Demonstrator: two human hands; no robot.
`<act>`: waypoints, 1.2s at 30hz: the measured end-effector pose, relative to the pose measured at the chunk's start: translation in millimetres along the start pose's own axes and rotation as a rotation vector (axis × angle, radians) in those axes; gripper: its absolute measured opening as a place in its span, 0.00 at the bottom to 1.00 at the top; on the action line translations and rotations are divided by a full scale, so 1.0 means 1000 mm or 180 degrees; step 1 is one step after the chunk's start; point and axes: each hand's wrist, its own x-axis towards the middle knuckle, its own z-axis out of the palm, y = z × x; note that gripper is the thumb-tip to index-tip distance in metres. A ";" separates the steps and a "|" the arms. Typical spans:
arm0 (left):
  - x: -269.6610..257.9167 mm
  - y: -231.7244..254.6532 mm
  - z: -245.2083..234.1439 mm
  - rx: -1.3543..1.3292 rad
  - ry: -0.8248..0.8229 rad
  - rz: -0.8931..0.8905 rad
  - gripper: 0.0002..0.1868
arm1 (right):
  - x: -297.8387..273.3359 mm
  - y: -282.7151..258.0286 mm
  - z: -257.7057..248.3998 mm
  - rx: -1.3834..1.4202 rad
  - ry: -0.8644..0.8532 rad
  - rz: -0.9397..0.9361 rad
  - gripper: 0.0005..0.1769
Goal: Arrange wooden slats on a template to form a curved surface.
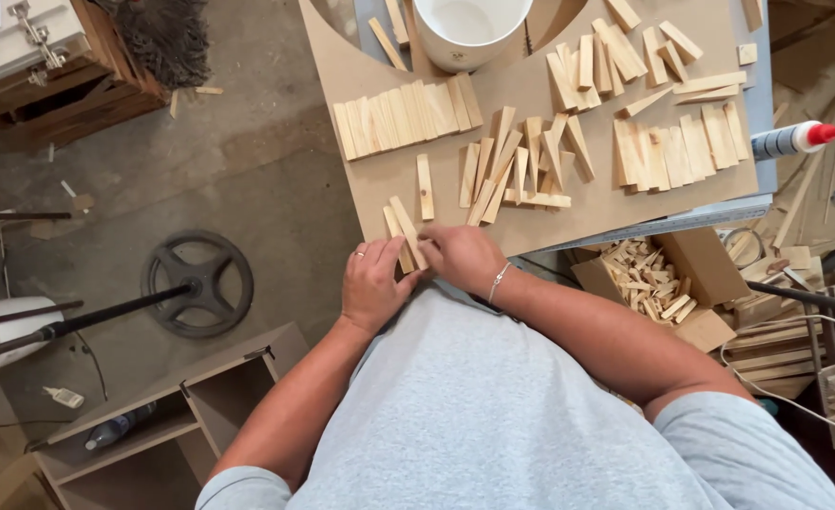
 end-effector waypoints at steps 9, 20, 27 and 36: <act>0.005 -0.009 -0.006 -0.0280 -0.0178 0.0132 0.41 | -0.022 -0.008 -0.014 0.0410 -0.0124 0.0057 0.27; 0.012 -0.002 -0.008 -0.0058 -0.0225 0.0373 0.31 | -0.018 0.006 -0.019 -0.0223 -0.0054 0.0163 0.20; 0.011 0.013 -0.016 0.0218 -0.0138 0.0089 0.28 | -0.045 0.031 -0.129 0.0472 0.0318 0.0512 0.07; 0.003 0.021 0.013 0.0587 0.0173 -0.0364 0.27 | 0.052 0.264 -0.293 0.1825 0.2896 0.1267 0.05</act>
